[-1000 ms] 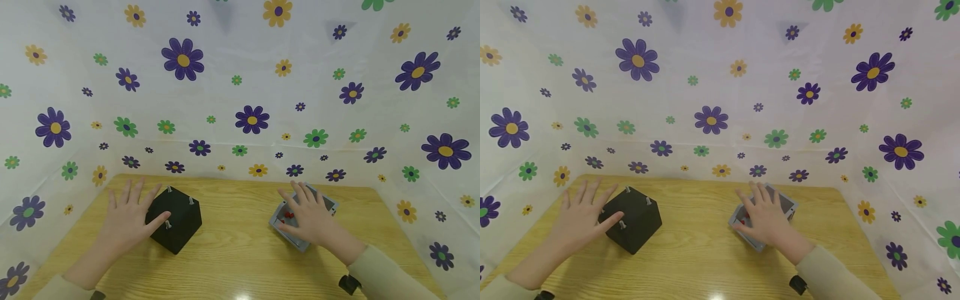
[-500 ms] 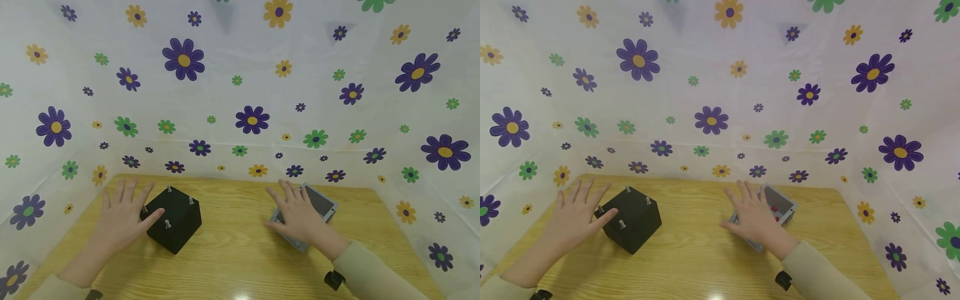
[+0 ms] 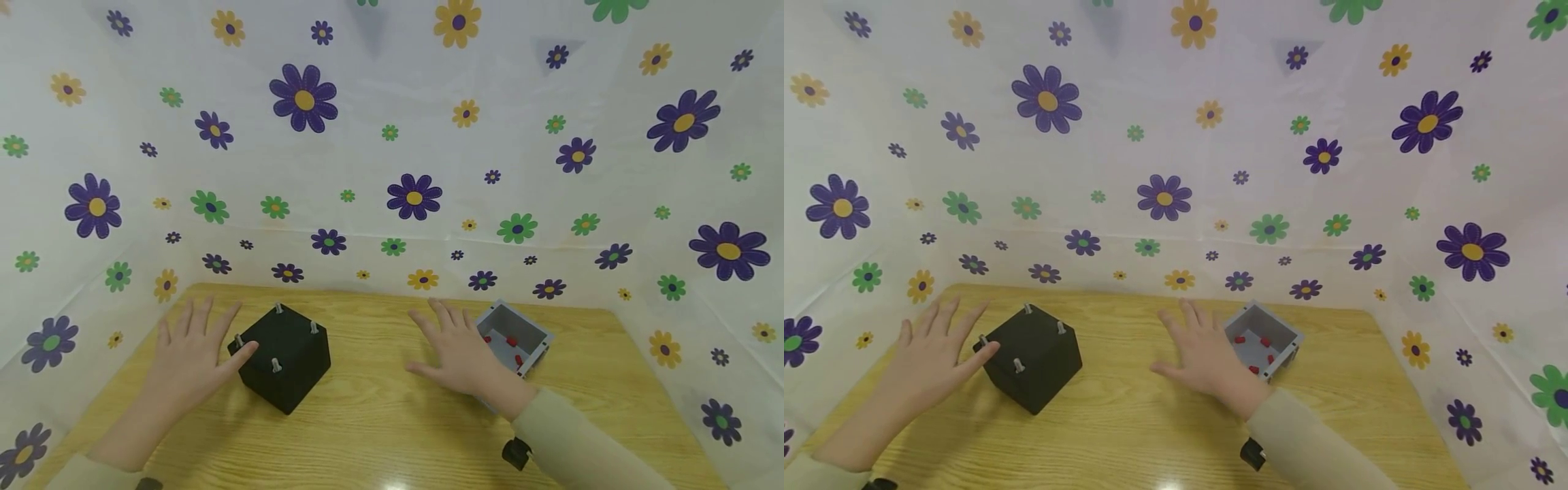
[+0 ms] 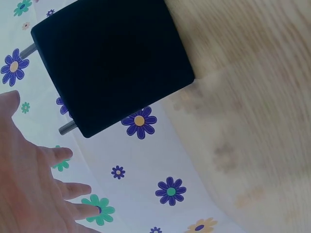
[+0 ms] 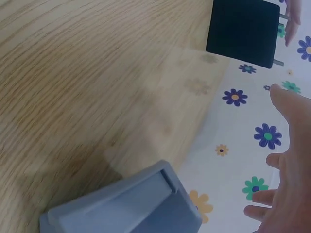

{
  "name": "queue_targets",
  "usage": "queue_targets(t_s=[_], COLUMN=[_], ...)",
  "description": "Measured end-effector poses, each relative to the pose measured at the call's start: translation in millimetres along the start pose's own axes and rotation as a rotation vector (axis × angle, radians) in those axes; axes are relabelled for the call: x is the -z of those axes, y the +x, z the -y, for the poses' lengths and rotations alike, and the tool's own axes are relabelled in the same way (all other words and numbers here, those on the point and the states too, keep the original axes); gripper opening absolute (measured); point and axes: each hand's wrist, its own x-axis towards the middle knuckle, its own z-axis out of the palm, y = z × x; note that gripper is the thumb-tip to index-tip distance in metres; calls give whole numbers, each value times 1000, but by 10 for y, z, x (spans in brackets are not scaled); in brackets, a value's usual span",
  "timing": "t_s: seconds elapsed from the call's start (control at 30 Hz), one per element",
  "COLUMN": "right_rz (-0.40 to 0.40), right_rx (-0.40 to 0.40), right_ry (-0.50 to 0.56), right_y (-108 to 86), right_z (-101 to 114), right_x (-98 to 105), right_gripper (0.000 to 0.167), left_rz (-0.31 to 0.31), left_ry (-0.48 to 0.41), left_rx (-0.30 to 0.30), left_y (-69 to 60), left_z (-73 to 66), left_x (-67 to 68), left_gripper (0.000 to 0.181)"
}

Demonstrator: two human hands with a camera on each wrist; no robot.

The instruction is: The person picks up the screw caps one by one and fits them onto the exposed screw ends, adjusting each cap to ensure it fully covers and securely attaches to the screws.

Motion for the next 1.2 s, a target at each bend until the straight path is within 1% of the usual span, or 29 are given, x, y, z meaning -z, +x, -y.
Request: queue_targets(t_s=[0.13,0.27,0.5,0.67,0.8,0.93,1.07,1.2], right_rz=[-7,-9,-6,7,20,33,40,49], right_rx=[22,37,44,35,24,7,4,12], right_ry=[4,7,-18,-19,10,39,47,38], right_y=[73,150,300,406,473,513,570,624], right_z=[72,153,276,374,446,492,504,527], right_x=[-37,-61,-128,-155,-168,-178,-245,-319], right_gripper=[90,89,87,86,85,84,84,84], left_rz=[6,23,47,48,57,73,84,87], left_ry=[-5,8,2,-23,-37,-28,-12,-18], left_rx=[-4,1,23,34,45,46,43,46], left_y=[3,7,-28,-71,-96,-98,-92,-105], left_z=[41,78,137,160,190,204,205,194], left_x=[-40,-101,-197,-221,-233,-250,-278,-301], left_gripper=[86,87,86,85,86,86,85,84])
